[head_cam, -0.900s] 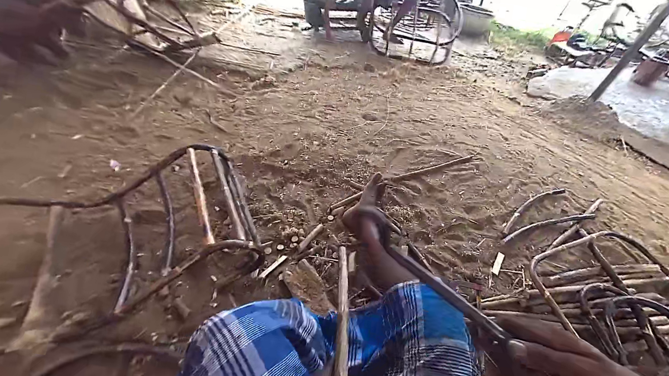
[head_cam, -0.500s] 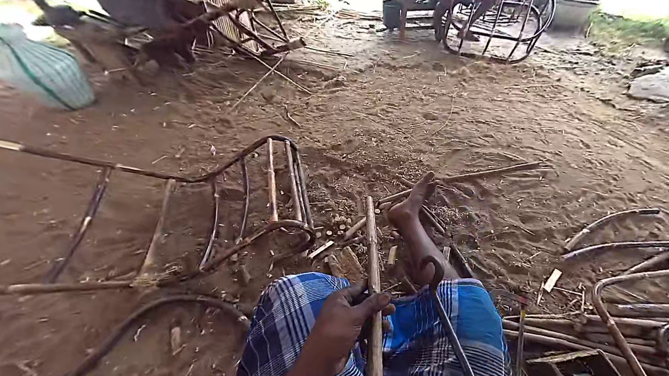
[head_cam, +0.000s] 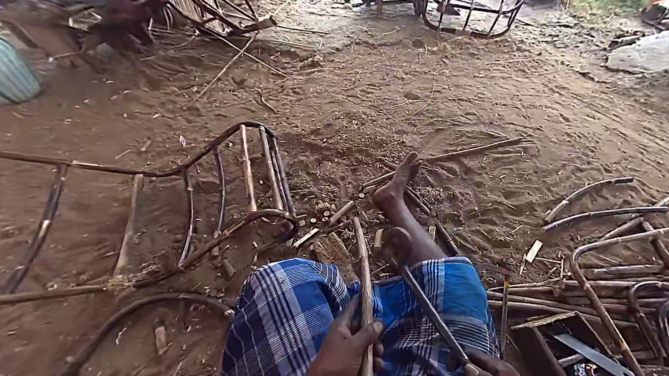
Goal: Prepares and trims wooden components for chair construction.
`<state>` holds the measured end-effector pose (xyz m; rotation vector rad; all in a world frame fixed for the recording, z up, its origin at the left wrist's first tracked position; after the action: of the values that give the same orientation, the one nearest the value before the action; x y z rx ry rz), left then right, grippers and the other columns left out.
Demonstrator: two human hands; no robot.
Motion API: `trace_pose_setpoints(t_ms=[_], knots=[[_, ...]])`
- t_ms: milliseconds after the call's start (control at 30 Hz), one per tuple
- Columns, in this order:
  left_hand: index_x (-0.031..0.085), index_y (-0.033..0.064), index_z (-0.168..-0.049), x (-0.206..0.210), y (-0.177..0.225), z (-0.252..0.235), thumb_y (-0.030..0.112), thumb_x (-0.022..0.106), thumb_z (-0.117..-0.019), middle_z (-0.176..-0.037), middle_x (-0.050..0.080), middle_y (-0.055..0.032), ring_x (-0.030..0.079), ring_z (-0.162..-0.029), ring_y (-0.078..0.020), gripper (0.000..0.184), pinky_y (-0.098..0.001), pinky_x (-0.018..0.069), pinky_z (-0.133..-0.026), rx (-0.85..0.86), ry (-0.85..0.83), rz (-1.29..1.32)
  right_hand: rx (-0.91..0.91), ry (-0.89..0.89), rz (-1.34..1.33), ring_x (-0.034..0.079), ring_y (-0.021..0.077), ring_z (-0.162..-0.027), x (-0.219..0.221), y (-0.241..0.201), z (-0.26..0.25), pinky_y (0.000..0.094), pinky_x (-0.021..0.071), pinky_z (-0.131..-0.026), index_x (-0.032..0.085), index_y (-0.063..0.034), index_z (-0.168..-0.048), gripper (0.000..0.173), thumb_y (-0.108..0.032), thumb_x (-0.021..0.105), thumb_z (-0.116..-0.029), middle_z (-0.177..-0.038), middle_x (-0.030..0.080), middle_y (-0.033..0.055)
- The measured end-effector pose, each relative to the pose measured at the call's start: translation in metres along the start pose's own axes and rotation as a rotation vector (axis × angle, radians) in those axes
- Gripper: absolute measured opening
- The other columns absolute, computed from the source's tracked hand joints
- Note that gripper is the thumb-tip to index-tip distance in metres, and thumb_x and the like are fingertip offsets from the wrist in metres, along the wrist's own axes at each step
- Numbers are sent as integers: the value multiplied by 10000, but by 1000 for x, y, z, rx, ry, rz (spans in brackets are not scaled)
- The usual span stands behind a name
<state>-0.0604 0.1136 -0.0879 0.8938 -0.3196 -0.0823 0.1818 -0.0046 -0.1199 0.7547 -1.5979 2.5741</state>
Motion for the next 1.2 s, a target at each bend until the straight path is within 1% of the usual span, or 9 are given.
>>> trace_pose_setpoints(t_ms=[67,100,200,267,367,500,933,1067,1200], knots=[[275,85,-1588,1,-27,10,61,461,-1074,-964,624,-113,554,-555,-131,547,-232,461,-446,-6,50,21,106,-105,11,336,38,-366,1,-12,-1,206,336,-305,579,-192,-1257,325,-428,446,-1078,-632,404,-52],[283,65,-1576,2,-37,13,68,441,-1078,-914,600,-94,513,-515,-106,523,-215,431,-415,9,47,13,163,-131,32,327,38,-368,-1,-15,-3,206,333,-310,569,-189,-1223,311,-429,429,-1083,-632,391,-50],[323,37,-1557,-1,-54,23,159,583,-1045,-749,544,-86,473,-453,-136,587,-275,442,-397,73,84,-116,279,-147,119,322,46,-367,-6,-24,-12,210,329,-315,566,-154,-1188,306,-398,405,-1099,-620,377,-36],[350,29,-1529,-6,-61,26,209,617,-1033,-692,519,-77,472,-435,-154,592,-308,458,-395,92,124,-192,335,-143,198,333,55,-365,-8,-34,-14,221,338,-318,579,-151,-1197,303,-380,404,-1101,-610,383,-29],[416,36,-1478,-14,-66,29,238,585,-1048,-679,510,-69,483,-440,-175,504,-330,471,-400,97,140,-228,408,-151,285,333,55,-352,-7,-49,-19,221,339,-312,587,-158,-1178,302,-386,403,-1102,-586,378,-29],[446,3,-1387,-17,-64,34,174,525,-1074,-627,431,-37,425,-408,-140,366,-280,420,-360,74,115,-75,444,-174,359,340,54,-357,0,-57,-29,220,354,-322,584,-162,-1173,312,-400,393,-1105,-595,385,-29],[446,7,-1410,-42,-59,56,178,469,-1087,-606,396,-5,397,-396,-112,366,-257,400,-344,120,91,62,517,-220,487,363,96,-367,25,-69,-43,256,365,-318,568,-171,-1174,341,-446,380,-1100,-629,414,5],[454,11,-1433,-44,-62,60,184,494,-1078,-603,403,-9,405,-398,-122,397,-271,408,-351,122,126,32,570,-176,537,374,114,-379,26,-72,-44,273,371,-336,574,-177,-1194,337,-449,403,-1094,-633,425,16],[462,12,-1426,-48,-65,60,192,523,-1068,-634,449,-26,427,-417,-142,405,-295,425,-370,153,231,-41,511,-76,494,389,115,-400,48,-51,-41,269,379,-350,541,-158,-1180,326,-440,400,-1097,-641,415,7]])
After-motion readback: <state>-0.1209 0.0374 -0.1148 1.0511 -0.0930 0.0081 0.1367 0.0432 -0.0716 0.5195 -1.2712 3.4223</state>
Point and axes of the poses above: each hand's wrist, its own z-axis away from the middle knuckle, its own x-axis out of the palm, y = z × x, the point moved 4 cm from there along -z, towards the middle knuckle
